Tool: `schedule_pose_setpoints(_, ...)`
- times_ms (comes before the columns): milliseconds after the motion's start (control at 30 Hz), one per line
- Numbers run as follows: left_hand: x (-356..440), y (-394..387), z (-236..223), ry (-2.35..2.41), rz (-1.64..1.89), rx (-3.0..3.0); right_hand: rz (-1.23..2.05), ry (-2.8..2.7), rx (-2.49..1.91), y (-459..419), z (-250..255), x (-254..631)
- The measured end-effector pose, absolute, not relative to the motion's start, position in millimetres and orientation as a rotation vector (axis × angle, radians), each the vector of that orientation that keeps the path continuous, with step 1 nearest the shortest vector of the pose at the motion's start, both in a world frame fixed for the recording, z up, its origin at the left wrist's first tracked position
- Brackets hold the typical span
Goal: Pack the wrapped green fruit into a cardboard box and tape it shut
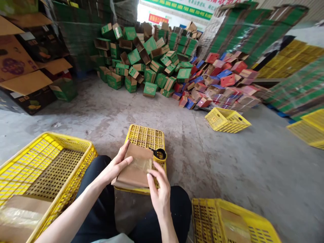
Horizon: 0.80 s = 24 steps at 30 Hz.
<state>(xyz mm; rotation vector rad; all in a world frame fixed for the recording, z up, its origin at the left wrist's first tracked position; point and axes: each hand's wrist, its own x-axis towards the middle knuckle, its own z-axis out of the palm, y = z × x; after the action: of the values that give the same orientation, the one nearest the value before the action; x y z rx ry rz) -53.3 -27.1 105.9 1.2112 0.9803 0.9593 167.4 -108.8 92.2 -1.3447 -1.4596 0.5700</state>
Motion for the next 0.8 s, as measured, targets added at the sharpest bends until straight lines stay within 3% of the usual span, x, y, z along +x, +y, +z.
schedule_pose_setpoints(133, -64, -24, 100, 0.928, 0.947, 1.083, 1.195, -1.118, -1.195, -77, 88, 167)
schedule_pose_setpoints(267, -73, -23, 95, 0.893, 0.935, 1.019, 1.491, -0.951, -1.0, -57, 89, 160)
schedule_pose_setpoints(800, -81, -24, 88, 0.894, 0.977, 0.973, 1.485, -0.677, -0.964, -36, 91, 129)
